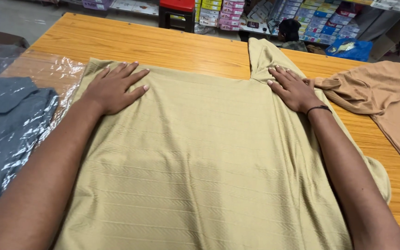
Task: The recorder is folding a long-sleeved tan shirt on a wooden table in a storage or warehouse area.
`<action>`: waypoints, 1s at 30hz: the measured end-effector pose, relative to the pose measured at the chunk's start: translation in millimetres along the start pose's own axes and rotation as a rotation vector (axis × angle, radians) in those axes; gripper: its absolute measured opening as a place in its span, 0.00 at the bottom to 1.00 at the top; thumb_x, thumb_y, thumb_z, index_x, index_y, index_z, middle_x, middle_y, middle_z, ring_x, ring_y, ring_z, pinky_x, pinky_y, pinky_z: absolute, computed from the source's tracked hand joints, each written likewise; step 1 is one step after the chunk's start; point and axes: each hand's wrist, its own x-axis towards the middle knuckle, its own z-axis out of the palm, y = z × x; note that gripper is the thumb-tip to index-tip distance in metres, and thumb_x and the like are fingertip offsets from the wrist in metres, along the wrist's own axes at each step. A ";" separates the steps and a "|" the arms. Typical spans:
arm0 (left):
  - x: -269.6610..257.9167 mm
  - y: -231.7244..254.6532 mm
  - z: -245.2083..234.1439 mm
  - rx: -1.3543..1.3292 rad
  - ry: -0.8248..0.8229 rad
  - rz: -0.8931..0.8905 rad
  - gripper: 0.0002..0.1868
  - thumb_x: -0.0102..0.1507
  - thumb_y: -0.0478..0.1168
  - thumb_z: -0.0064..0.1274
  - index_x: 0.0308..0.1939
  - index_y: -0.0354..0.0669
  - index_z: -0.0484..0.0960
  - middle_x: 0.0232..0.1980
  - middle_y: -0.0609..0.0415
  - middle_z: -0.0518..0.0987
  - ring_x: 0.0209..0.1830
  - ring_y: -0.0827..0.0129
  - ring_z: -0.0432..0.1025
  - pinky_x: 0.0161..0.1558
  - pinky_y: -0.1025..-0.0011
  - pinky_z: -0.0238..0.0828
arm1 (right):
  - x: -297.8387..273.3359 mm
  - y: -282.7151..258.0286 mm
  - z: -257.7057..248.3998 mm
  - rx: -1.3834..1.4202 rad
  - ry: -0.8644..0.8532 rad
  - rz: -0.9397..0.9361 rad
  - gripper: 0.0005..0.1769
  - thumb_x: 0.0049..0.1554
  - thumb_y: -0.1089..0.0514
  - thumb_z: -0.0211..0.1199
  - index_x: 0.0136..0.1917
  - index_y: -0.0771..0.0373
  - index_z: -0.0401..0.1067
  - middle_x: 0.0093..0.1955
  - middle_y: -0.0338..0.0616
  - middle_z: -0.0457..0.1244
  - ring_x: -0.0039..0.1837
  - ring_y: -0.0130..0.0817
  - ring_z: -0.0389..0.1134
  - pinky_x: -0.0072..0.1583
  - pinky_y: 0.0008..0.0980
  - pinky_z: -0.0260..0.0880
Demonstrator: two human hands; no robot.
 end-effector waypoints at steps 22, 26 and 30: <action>38.7 -27.8 6.6 -0.100 0.123 0.002 0.36 0.65 0.70 0.35 0.75 0.67 0.64 0.82 0.56 0.54 0.82 0.62 0.48 0.78 0.55 0.39 | 52.0 9.7 3.6 -0.036 -0.015 -0.025 0.42 0.59 0.22 0.32 0.83 0.31 0.44 0.87 0.23 0.39 0.85 0.32 0.38 0.76 0.58 0.34; 38.0 -26.8 4.8 -0.094 0.113 -0.035 0.34 0.67 0.68 0.33 0.75 0.69 0.64 0.82 0.56 0.54 0.82 0.60 0.47 0.77 0.53 0.39 | 54.5 9.0 4.0 -0.035 -0.002 -0.028 0.42 0.59 0.21 0.32 0.83 0.30 0.45 0.87 0.23 0.39 0.85 0.31 0.39 0.76 0.56 0.36; 39.2 -30.5 7.5 -0.057 0.141 -0.080 0.33 0.68 0.67 0.32 0.76 0.72 0.64 0.82 0.55 0.54 0.82 0.60 0.49 0.79 0.53 0.39 | 59.4 11.9 7.3 -0.052 -0.007 0.008 0.42 0.58 0.20 0.33 0.82 0.29 0.46 0.86 0.23 0.40 0.85 0.29 0.39 0.76 0.55 0.36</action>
